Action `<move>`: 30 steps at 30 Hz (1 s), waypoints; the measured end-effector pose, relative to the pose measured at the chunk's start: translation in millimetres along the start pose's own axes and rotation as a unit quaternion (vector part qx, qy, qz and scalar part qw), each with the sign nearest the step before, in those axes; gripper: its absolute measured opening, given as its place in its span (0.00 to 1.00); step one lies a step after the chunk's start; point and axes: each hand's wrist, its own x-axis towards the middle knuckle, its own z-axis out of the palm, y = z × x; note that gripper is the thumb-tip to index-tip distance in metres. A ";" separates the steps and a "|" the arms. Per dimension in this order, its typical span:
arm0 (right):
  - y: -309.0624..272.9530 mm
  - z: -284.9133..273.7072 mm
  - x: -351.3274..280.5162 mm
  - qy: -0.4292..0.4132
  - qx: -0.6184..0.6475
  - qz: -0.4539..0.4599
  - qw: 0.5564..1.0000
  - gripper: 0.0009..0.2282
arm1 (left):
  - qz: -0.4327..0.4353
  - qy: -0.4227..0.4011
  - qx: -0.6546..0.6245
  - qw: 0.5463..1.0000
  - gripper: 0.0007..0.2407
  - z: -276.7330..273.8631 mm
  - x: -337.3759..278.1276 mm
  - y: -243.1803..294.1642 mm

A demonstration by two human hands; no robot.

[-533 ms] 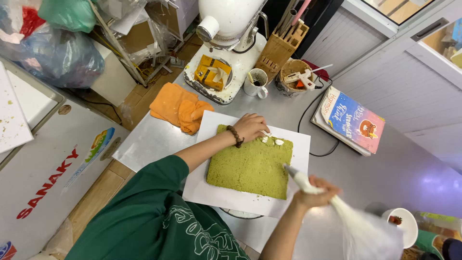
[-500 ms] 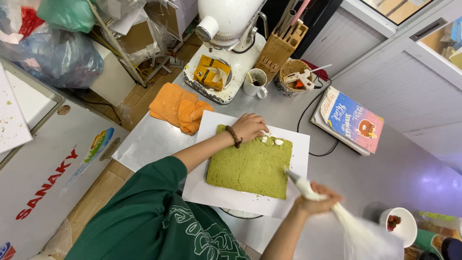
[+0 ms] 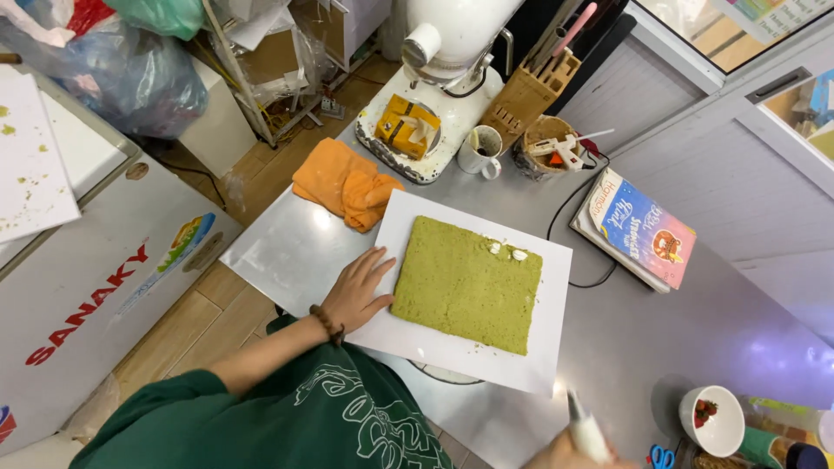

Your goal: The person pipes white cream from a piping bag onto a green sponge cake layer on a board, then spreads the cream evenly over the layer with a spatula, scooping more cream from a large metal bowl. They then lift a brown cake layer and place it on top of the creamed layer, pressing it into place.

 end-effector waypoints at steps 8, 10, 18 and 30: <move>213.0 91.5 115.5 -0.065 -0.144 -0.061 0.986 0.18 | -0.023 0.019 0.024 0.999 0.29 -33.8 -29.3 6.9; 232.3 113.4 103.2 -0.099 -0.180 -0.087 0.975 0.19 | -0.029 0.035 0.032 0.998 0.28 -42.1 -39.6 3.3; 252.9 137.3 94.1 -0.195 -0.267 -0.127 0.935 0.21 | -0.120 0.070 0.049 0.989 0.26 -49.5 -87.3 -16.1; 141.4 52.6 67.0 -0.132 -0.213 -0.083 0.965 0.19 | -0.222 0.276 -0.161 0.921 0.17 53.2 86.7 -238.3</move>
